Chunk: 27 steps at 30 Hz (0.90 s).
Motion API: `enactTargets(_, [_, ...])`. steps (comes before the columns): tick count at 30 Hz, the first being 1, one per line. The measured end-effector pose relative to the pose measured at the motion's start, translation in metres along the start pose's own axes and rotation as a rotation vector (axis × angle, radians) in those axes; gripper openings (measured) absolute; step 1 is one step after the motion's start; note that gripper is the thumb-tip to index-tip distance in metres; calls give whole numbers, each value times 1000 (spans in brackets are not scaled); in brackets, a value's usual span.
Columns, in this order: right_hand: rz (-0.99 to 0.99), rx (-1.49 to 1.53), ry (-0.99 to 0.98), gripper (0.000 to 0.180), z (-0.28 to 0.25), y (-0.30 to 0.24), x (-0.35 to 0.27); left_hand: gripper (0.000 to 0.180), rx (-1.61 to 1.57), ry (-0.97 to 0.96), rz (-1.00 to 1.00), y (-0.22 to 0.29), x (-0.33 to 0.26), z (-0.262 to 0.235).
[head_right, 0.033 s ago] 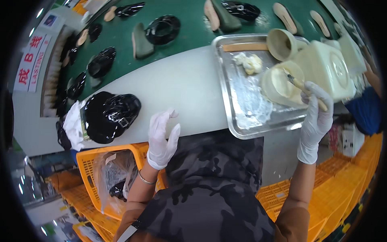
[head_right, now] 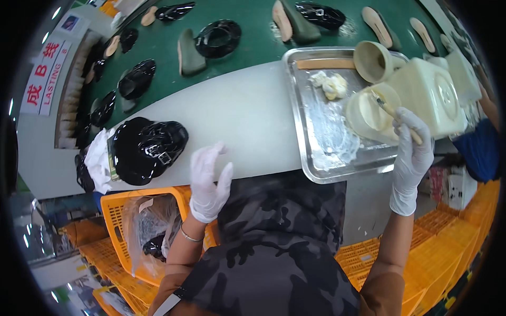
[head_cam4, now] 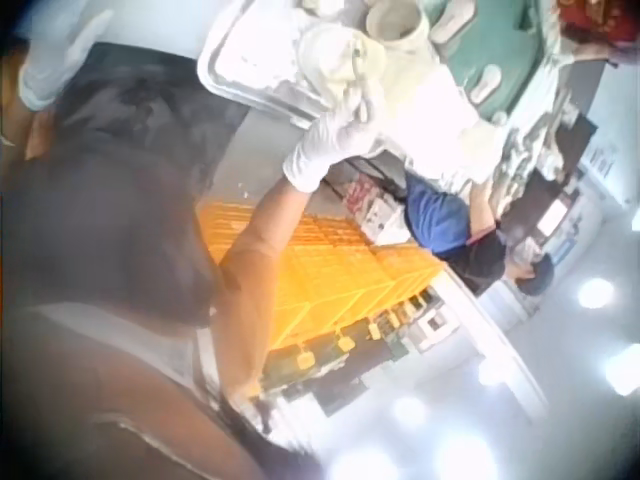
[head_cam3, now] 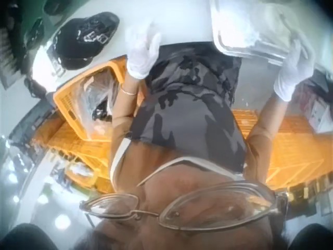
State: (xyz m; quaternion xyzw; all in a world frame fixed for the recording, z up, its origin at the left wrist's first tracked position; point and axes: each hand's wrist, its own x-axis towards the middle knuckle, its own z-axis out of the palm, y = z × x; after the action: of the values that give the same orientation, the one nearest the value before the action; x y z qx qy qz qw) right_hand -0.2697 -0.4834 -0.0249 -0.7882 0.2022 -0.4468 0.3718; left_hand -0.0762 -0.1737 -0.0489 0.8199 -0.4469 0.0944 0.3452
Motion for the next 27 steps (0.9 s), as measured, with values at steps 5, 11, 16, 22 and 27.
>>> enactTargets(5, [-27,-58,-176,18,9,-8,2,44,633,173,-79,-19,22,-60])
enactTargets(11, [78,64,-146,17,3,-17,1,46,932,16,-139,-43,28,-82])
enactTargets(16, [111,107,-94,17,0,-20,0,32,979,-104,-135,-33,44,-73])
enactTargets(22, [-98,-127,-118,17,4,-23,11,20,950,-251,-114,-31,60,-76])
enactTargets(27, [-143,-92,-168,17,6,-13,14,22,820,-263,-61,-46,56,-78])
